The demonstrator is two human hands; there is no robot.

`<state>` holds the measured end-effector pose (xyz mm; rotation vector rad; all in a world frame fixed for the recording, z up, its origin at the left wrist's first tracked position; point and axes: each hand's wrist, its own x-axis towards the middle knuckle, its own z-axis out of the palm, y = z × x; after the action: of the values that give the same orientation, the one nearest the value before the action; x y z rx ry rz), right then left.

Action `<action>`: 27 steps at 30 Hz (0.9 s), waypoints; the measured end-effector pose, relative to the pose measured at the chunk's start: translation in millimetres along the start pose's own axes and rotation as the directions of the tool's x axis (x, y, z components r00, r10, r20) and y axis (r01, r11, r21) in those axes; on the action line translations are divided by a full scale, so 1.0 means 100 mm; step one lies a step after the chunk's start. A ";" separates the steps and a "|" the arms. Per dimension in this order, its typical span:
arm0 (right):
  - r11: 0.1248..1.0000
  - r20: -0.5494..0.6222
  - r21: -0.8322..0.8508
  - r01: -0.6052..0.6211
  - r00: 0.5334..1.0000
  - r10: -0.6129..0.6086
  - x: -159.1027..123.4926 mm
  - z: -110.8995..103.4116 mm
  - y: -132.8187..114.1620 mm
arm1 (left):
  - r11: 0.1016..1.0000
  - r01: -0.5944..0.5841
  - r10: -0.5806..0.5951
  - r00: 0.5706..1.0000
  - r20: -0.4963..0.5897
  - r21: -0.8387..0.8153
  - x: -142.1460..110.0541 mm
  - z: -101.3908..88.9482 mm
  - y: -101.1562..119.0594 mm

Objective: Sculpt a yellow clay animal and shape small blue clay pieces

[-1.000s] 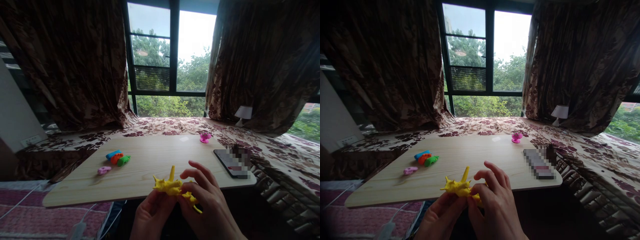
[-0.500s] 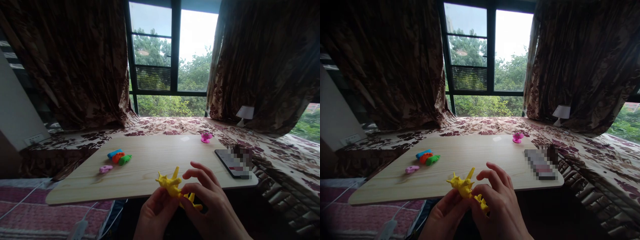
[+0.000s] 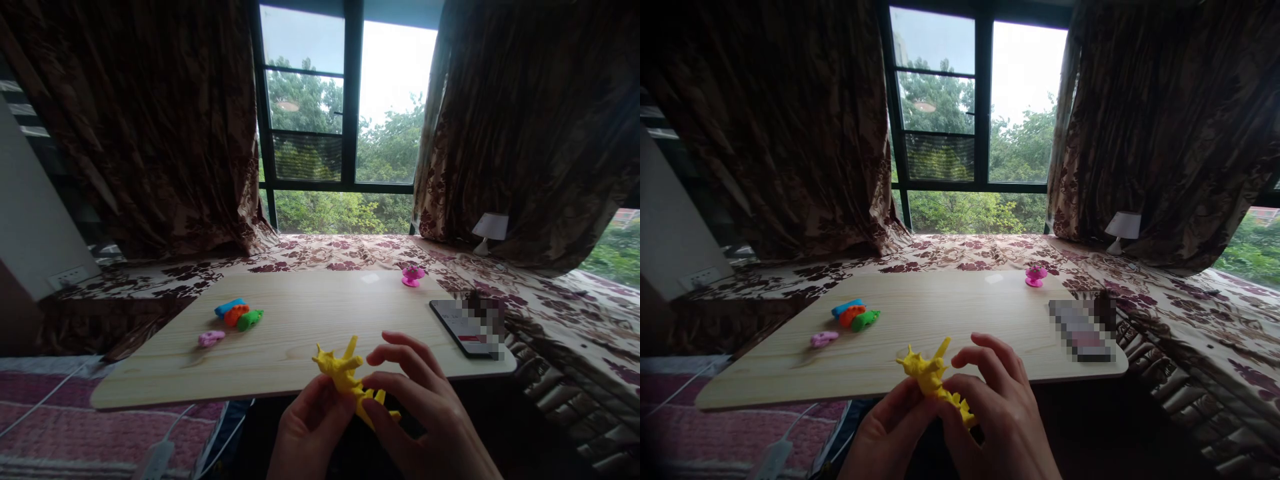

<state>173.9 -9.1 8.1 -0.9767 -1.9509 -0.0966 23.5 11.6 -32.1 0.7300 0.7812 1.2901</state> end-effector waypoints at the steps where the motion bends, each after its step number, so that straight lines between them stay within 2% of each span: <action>1: 1.000 -0.014 -0.013 -0.002 1.000 0.001 0.00 -0.06 0.01 | 0.999 0.033 -0.033 0.999 0.005 -0.027 0.00 -0.01 0.01; 4: 0.998 -0.077 -0.039 -0.051 0.996 0.048 0.00 -0.22 0.06 | 0.974 0.175 -0.165 0.983 0.081 -0.146 0.01 -0.05 0.04; 6: 0.996 -0.066 -0.010 -0.094 0.994 0.093 0.00 -0.29 0.10 | 0.938 0.286 -0.254 0.952 0.170 -0.197 0.02 -0.07 0.06; 10: 0.967 0.119 0.163 -0.198 0.976 0.180 -0.01 -0.28 0.18 | 0.876 0.411 -0.327 0.890 0.317 -0.253 0.00 -0.08 0.11; 13: 0.939 0.259 0.252 -0.236 0.951 0.169 0.01 -0.25 0.16 | 0.841 0.470 -0.357 0.855 0.377 -0.269 -0.03 -0.05 0.14; 16: 0.960 0.308 0.229 -0.160 0.947 0.085 0.07 -0.27 0.09 | 0.829 0.496 -0.366 0.831 0.419 -0.259 -0.07 0.00 0.16; 20: 0.992 0.337 0.125 -0.031 0.941 -0.013 0.17 -0.32 0.03 | 0.833 0.494 -0.355 0.822 0.445 -0.250 -0.10 0.02 0.18; 24: 0.997 0.378 0.077 -0.004 0.925 -0.025 0.19 -0.33 0.03 | 0.840 0.506 -0.374 0.801 0.467 -0.196 -0.09 0.00 0.19; 27: 0.997 0.403 0.073 0.002 0.915 -0.031 0.19 -0.33 0.03 | 0.844 0.500 -0.375 0.809 0.453 -0.194 -0.11 0.00 0.16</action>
<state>193.7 -10.0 40.6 -0.9900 -2.3218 0.1806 13.3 3.3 -18.1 0.4919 0.3684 0.7675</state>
